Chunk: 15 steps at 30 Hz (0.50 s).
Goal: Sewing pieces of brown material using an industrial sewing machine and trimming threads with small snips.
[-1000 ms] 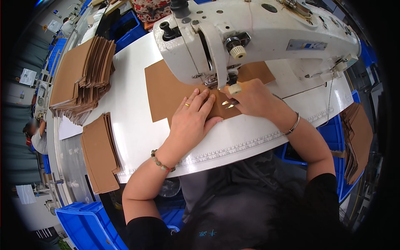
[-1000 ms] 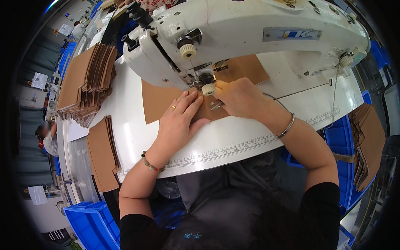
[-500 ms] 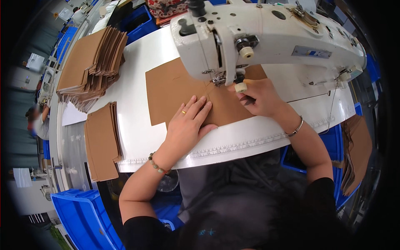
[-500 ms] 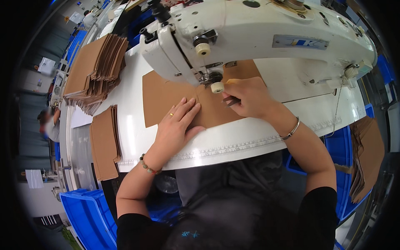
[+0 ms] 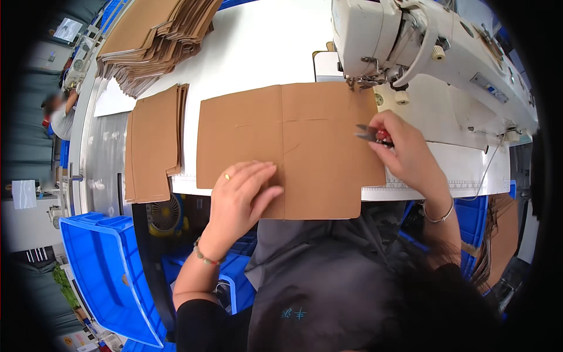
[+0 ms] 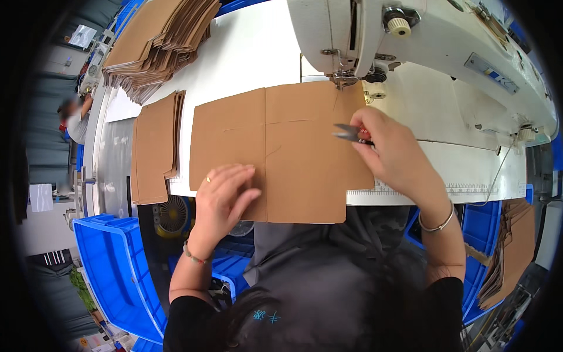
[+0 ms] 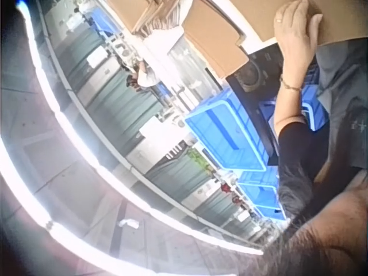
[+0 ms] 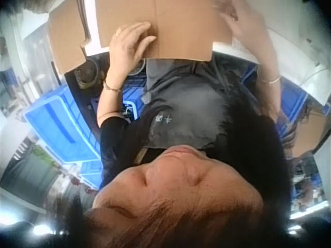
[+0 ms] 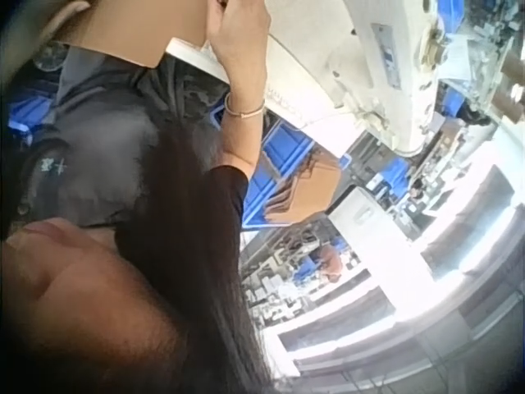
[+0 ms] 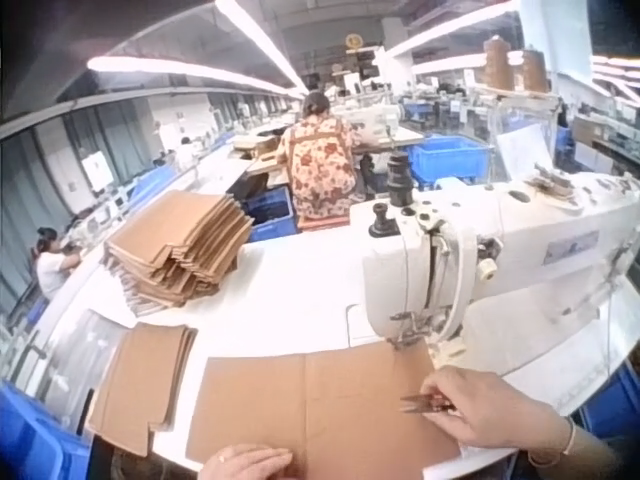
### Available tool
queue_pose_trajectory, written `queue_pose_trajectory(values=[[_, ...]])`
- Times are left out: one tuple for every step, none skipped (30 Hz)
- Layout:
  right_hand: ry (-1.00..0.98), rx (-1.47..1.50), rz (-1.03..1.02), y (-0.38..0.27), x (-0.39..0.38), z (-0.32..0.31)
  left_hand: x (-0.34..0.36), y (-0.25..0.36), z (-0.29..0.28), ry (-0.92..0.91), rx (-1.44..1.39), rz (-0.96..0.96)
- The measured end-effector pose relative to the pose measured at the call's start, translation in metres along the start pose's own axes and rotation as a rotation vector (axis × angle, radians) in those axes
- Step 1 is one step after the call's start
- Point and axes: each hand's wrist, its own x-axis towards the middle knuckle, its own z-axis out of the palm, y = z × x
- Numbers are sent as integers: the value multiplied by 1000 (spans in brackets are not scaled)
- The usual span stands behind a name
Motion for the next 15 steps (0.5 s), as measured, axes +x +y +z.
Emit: queue_pose_trajectory(values=[[-27, 39, 4, -5, -1, 4, 12, 5, 3, 59, -9, -21], [-53, 77, 6, -10, -3, 7, 22, 10, 7, 66, -13, -22], [-46, 53, -42, -11, -3, 12, 31, 14, 10, 59, -18, -85], [-47, 43, -42, -14, -5, 15, 40, 16, 15, 49, -28, -145], [-50, 42, -22, -18, -6, 17, 46, 14, 22, 49, -36, -155], [-52, 42, -3, -21, -7, 19, 49, 11, 28, 56, -40, -157], [-35, 63, 13, -22, -9, 23, 53, 7, 32, 16, -30, -160], [-36, 57, 12, -23, -9, 24, 54, 4, 36, -26, -19, -164], [-35, 26, -10, -25, -9, 25, 54, 2, 38, -22, -22, -164], [-34, -4, -30, -25, -8, 27, 54, -1, 40, 6, -28, -141], [-36, -7, -31, -26, -8, 30, 53, -2, 42, 32, -33, -118], [-29, 35, -26, -27, -7, 35, 53, -4, 41, 35, -34, -120], [-22, 74, -19, -28, -6, 39, 53, -5, 41, 35, -89, -161], [-23, 72, -19, -30, -4, 42, 53, -7, 40, 34, -144, -203], [-24, 36, -47, -31, -2, 46, 53, -9, 38, 35, -146, -203]])
